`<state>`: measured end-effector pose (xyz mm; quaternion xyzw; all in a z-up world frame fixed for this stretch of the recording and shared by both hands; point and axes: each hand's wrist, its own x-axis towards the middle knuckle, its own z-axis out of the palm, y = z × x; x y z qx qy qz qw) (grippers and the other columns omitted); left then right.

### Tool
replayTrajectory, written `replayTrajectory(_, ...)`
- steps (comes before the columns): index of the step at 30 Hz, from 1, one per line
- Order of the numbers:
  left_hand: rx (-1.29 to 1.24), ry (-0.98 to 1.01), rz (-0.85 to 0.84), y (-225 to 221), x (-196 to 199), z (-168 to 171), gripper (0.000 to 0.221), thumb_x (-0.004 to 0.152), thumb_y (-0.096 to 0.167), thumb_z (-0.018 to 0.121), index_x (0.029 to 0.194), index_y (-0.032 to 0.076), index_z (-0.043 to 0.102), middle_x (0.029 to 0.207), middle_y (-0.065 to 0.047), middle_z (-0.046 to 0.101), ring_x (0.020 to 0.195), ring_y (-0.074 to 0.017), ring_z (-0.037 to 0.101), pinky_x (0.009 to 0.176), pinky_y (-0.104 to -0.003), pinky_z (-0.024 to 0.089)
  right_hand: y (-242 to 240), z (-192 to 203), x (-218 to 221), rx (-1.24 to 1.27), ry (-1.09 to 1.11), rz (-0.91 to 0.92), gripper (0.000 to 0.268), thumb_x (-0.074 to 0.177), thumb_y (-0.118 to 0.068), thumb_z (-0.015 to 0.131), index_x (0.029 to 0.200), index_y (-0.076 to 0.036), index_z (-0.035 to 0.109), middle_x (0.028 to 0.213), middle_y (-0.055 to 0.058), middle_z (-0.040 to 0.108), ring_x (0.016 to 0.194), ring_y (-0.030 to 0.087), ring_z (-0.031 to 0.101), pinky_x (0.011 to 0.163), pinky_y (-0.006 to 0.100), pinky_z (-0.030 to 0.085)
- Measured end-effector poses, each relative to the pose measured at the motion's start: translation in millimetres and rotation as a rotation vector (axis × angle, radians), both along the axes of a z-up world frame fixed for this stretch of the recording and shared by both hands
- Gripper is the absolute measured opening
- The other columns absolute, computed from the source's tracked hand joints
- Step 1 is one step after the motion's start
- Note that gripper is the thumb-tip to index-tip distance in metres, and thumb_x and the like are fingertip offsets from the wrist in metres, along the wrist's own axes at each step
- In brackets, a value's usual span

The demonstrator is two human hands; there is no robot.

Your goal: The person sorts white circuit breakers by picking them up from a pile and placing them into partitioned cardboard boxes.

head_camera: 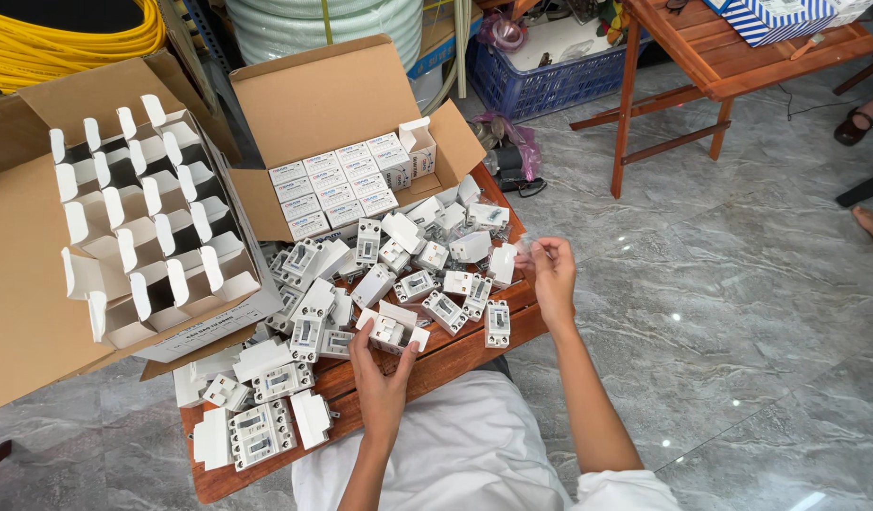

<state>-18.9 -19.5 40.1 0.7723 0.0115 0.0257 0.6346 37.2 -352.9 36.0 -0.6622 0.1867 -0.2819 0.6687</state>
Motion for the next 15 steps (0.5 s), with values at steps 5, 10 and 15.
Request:
replayTrajectory(5, 0.018, -0.044, 0.008, 1.6, 1.9, -9.0, 0.078, 0.097, 0.034, 0.086, 0.163, 0.010, 0.050, 0.158, -0.014, 0.055, 0.154, -0.0301, 0.052, 0.128, -0.044, 0.040, 72.6, 74.1, -19.3, -0.137, 0.059, 0.433, 0.014, 0.112, -0.006, 0.067, 0.124, -0.005, 0.074, 0.109, 0.011, 0.080, 0.092, 0.020, 0.079, 0.089, 0.031, 0.067)
replayTrajectory(10, 0.016, -0.067, 0.007, 2.0, 2.4, -8.5, 0.077, 0.099, 0.035, 0.085, 0.163, 0.008, 0.050, 0.154, -0.015, 0.056, 0.152, -0.0304, 0.053, 0.127, -0.043, 0.039, 145.6, 91.0, -24.0, -0.565, -0.111, 0.894, 0.015, 0.113, -0.004, 0.067, 0.122, -0.006, 0.078, 0.120, 0.010, 0.074, 0.117, 0.026, 0.071, 0.108, 0.038, 0.056)
replayTrajectory(15, 0.123, -0.050, -0.024, 5.8, 6.3, -16.2, 0.087, 0.096, 0.030, 0.094, 0.166, 0.007, 0.047, 0.153, -0.018, 0.053, 0.156, -0.0418, 0.052, 0.132, -0.059, 0.041, 150.5, 41.7, -5.5, -1.393, -0.280, 0.924, 0.006, 0.100, -0.001, 0.066, 0.105, -0.004, 0.067, 0.100, 0.011, 0.064, 0.102, 0.032, 0.066, 0.087, 0.041, 0.062)
